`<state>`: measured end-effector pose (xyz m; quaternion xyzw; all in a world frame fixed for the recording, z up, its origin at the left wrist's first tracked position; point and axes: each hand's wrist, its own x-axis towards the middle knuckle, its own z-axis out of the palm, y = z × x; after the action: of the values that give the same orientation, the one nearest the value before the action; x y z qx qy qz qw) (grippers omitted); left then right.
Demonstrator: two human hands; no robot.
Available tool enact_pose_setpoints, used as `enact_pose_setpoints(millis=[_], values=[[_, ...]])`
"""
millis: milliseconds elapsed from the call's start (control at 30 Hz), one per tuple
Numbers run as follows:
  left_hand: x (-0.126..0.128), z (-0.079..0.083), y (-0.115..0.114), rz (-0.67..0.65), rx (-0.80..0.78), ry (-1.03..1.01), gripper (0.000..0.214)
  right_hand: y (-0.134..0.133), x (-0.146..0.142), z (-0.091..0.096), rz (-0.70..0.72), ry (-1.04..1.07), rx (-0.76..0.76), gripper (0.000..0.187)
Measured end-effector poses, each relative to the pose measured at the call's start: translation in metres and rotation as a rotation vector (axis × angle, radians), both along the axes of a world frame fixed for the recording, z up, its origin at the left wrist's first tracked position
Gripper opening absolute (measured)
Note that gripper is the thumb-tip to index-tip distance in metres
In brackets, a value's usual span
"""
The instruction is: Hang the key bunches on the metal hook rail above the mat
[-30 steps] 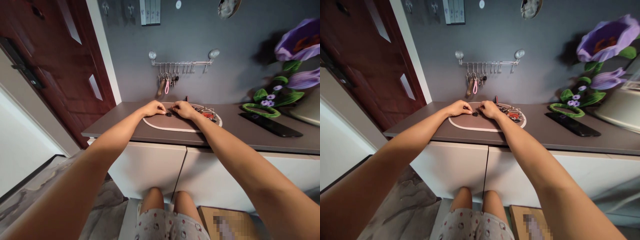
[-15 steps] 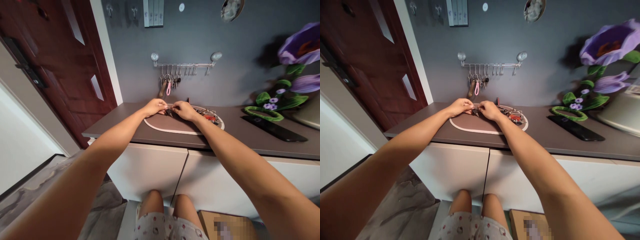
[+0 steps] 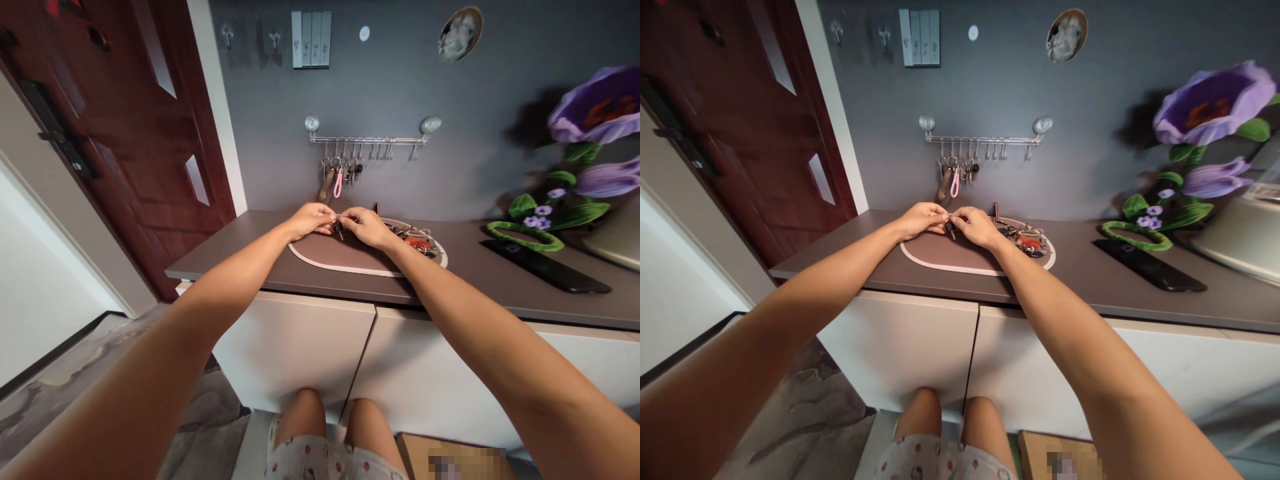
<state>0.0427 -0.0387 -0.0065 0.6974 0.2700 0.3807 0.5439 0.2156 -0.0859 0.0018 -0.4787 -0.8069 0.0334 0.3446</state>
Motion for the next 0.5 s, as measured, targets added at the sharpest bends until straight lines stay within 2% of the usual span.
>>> enact_pose_setpoints(millis=[333, 500], values=[[-0.0006, 0.0001, -0.0016, -0.013, 0.012, 0.019, 0.024, 0.0015, 0.0012, -0.0012, -0.021, 0.050, -0.033, 0.022], [-0.0011, -0.0026, 0.0011, -0.056, 0.004, 0.000, 0.027, 0.0025, 0.0033, -0.0018, -0.023, 0.072, -0.003, 0.021]])
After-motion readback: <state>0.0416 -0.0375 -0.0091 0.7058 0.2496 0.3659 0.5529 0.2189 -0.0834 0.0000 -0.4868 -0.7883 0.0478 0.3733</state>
